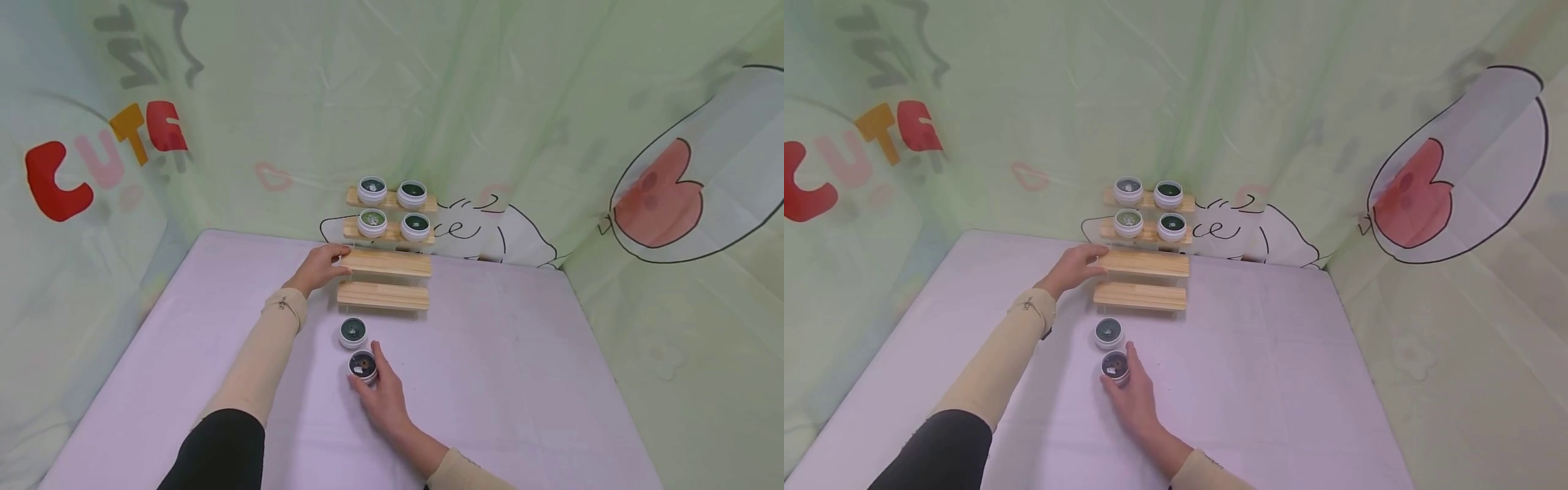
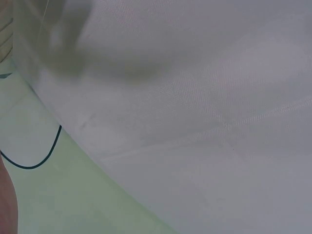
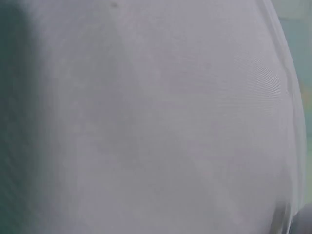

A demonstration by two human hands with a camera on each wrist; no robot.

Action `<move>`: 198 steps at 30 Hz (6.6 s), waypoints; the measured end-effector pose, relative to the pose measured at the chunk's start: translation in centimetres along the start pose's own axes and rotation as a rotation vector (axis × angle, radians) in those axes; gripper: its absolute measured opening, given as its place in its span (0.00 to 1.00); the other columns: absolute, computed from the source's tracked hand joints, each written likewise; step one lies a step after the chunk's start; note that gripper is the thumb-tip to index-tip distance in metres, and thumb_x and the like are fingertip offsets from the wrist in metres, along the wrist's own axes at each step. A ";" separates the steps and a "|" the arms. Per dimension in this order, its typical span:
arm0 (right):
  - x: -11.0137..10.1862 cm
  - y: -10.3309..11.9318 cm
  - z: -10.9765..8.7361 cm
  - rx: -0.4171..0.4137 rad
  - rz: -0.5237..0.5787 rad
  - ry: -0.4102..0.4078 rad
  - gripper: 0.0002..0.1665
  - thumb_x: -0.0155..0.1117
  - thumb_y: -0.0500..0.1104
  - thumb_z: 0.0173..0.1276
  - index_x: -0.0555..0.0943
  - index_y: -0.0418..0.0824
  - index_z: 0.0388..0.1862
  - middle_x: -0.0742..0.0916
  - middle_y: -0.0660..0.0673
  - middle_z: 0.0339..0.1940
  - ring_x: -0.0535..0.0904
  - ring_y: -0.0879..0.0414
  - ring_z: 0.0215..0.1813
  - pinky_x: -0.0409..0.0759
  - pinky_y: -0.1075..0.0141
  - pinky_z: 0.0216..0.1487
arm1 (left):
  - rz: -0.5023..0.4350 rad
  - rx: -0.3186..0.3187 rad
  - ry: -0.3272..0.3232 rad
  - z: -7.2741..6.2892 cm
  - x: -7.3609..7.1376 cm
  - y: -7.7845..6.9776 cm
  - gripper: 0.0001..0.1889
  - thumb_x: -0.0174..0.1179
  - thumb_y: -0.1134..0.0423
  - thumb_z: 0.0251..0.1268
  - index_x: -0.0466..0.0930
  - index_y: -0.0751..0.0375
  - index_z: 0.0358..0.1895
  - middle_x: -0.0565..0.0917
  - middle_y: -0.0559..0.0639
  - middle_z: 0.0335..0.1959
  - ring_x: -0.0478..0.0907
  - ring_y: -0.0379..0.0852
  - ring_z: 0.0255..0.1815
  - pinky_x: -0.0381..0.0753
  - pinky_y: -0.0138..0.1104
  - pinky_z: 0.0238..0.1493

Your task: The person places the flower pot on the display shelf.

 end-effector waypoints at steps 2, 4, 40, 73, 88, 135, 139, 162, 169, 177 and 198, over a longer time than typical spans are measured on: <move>-0.4 0.2 0.1 0.001 0.014 -0.008 0.46 0.71 0.42 0.62 0.61 0.29 0.74 0.70 0.36 0.73 0.64 0.45 0.73 0.63 0.52 0.74 | -0.004 -0.005 0.004 0.0 0.0 0.0 0.29 0.69 0.67 0.59 0.73 0.73 0.63 0.75 0.65 0.63 0.73 0.58 0.63 0.76 0.40 0.65; -0.7 0.4 0.3 0.002 0.029 -0.010 0.46 0.71 0.42 0.62 0.60 0.29 0.74 0.69 0.36 0.73 0.63 0.45 0.74 0.63 0.52 0.74 | -0.007 -0.013 0.006 -0.1 0.0 0.0 0.29 0.69 0.67 0.59 0.73 0.73 0.63 0.75 0.65 0.64 0.73 0.57 0.64 0.76 0.40 0.66; -5.0 6.1 14.4 0.003 -0.001 -0.172 0.45 0.67 0.44 0.67 0.57 0.33 0.77 0.65 0.38 0.75 0.61 0.48 0.75 0.63 0.59 0.75 | 0.006 -0.016 0.008 -0.1 -0.2 -0.4 0.28 0.70 0.67 0.58 0.74 0.73 0.62 0.76 0.64 0.63 0.73 0.57 0.64 0.76 0.40 0.65; -3.5 5.8 18.5 0.111 -0.111 -0.101 0.45 0.64 0.50 0.70 0.55 0.36 0.78 0.62 0.39 0.77 0.56 0.49 0.77 0.55 0.62 0.78 | 0.013 0.011 -0.004 0.0 -0.1 -0.3 0.26 0.70 0.67 0.58 0.76 0.74 0.60 0.78 0.65 0.60 0.74 0.58 0.62 0.77 0.41 0.64; -3.5 5.9 19.2 0.107 -0.094 -0.184 0.43 0.70 0.48 0.64 0.63 0.43 0.75 0.75 0.38 0.69 0.71 0.42 0.68 0.70 0.53 0.70 | 0.008 0.028 -0.006 -0.1 -0.1 -0.4 0.27 0.70 0.67 0.58 0.76 0.74 0.60 0.78 0.66 0.60 0.75 0.59 0.61 0.78 0.41 0.63; -0.2 -0.4 5.1 0.076 0.010 -0.023 0.56 0.70 0.53 0.63 0.51 0.31 0.78 0.62 0.32 0.76 0.60 0.38 0.74 0.61 0.47 0.75 | -0.020 0.057 -0.034 -0.2 -0.1 -0.1 0.28 0.71 0.68 0.56 0.75 0.76 0.60 0.78 0.67 0.59 0.75 0.60 0.61 0.77 0.43 0.64; 0.3 -0.8 4.5 0.090 -0.001 -0.024 0.55 0.70 0.52 0.63 0.53 0.29 0.77 0.63 0.31 0.75 0.59 0.38 0.74 0.60 0.48 0.75 | -0.028 0.053 -0.031 -0.2 0.0 -0.1 0.28 0.71 0.68 0.56 0.75 0.76 0.60 0.78 0.67 0.59 0.75 0.60 0.61 0.77 0.42 0.64; 1.5 -0.8 5.1 0.068 0.021 -0.039 0.49 0.72 0.47 0.62 0.58 0.27 0.74 0.67 0.31 0.73 0.62 0.41 0.74 0.61 0.52 0.75 | -0.003 0.034 -0.022 -0.3 -0.1 -0.5 0.28 0.70 0.68 0.58 0.74 0.76 0.61 0.77 0.68 0.60 0.75 0.60 0.61 0.77 0.42 0.64; 1.8 -1.0 5.4 0.078 0.012 -0.030 0.49 0.72 0.45 0.62 0.59 0.27 0.74 0.67 0.31 0.73 0.62 0.42 0.74 0.61 0.52 0.75 | -0.016 0.025 -0.023 -0.2 0.1 -0.1 0.28 0.70 0.68 0.58 0.74 0.75 0.61 0.77 0.67 0.60 0.74 0.59 0.62 0.77 0.41 0.64; 1.9 -1.0 5.6 0.066 -0.001 -0.047 0.49 0.73 0.45 0.61 0.60 0.27 0.73 0.68 0.31 0.72 0.64 0.42 0.73 0.63 0.52 0.74 | -0.021 0.043 -0.034 -0.2 0.0 -0.1 0.28 0.70 0.68 0.57 0.74 0.76 0.60 0.77 0.67 0.60 0.75 0.60 0.61 0.77 0.41 0.64; 1.9 -0.4 6.3 0.045 -0.029 -0.074 0.46 0.72 0.45 0.61 0.63 0.26 0.71 0.71 0.30 0.70 0.67 0.40 0.71 0.65 0.51 0.73 | -0.011 0.003 -0.013 -0.3 -0.1 -0.7 0.28 0.70 0.67 0.58 0.74 0.75 0.61 0.76 0.67 0.61 0.74 0.59 0.62 0.76 0.42 0.65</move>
Point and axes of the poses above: each hand's wrist, its own z-axis towards the middle knuckle, its own x-axis out of the palm, y = z × x, the point moved 7 cm from there along z, towards the middle knuckle
